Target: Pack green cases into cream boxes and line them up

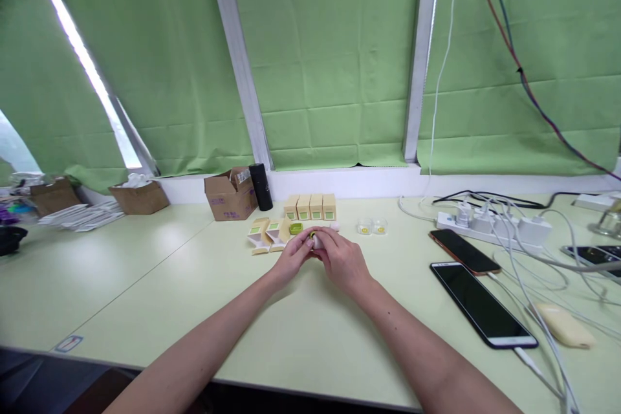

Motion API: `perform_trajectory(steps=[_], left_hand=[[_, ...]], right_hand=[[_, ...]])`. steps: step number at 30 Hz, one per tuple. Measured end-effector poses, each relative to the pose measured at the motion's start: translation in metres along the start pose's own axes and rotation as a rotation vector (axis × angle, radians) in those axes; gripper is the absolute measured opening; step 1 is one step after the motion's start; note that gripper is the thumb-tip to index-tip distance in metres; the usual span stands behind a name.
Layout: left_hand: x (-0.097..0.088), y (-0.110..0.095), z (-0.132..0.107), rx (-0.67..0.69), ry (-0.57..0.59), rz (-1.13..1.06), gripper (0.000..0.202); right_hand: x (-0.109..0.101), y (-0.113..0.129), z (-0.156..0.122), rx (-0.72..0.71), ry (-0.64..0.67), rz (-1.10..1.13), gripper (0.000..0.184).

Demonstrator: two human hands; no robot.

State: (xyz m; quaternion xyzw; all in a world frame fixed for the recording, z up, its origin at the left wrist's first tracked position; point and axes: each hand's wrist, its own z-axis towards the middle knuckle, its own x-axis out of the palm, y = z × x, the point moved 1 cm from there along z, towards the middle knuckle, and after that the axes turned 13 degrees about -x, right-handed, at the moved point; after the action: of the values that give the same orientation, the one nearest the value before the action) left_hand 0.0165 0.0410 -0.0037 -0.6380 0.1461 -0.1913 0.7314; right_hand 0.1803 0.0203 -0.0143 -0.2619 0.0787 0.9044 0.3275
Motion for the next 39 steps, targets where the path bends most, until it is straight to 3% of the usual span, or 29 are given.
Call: perform_trajectory(steps=[22,26,31,34,39], left_hand=[[0.012,0.014,0.009,0.122,-0.29,0.056,0.037],[0.009,0.011,0.005,0.115,-0.242,0.042,0.039],[0.01,0.006,-0.002,0.082,-0.11,0.008,0.057],[0.014,0.007,-0.003,0.09,-0.131,0.042,0.065],[0.015,0.01,-0.001,0.09,-0.147,0.06,0.061]], right_hand=[[0.003,0.007,0.006,-0.083,-0.023,-0.073,0.038],[0.002,0.006,0.005,-0.092,-0.014,-0.077,0.042],[0.003,0.004,0.002,-0.095,-0.029,-0.1,0.041],[0.005,0.005,0.0,-0.114,-0.031,-0.109,0.042],[0.007,0.005,0.0,-0.107,-0.035,-0.121,0.04]])
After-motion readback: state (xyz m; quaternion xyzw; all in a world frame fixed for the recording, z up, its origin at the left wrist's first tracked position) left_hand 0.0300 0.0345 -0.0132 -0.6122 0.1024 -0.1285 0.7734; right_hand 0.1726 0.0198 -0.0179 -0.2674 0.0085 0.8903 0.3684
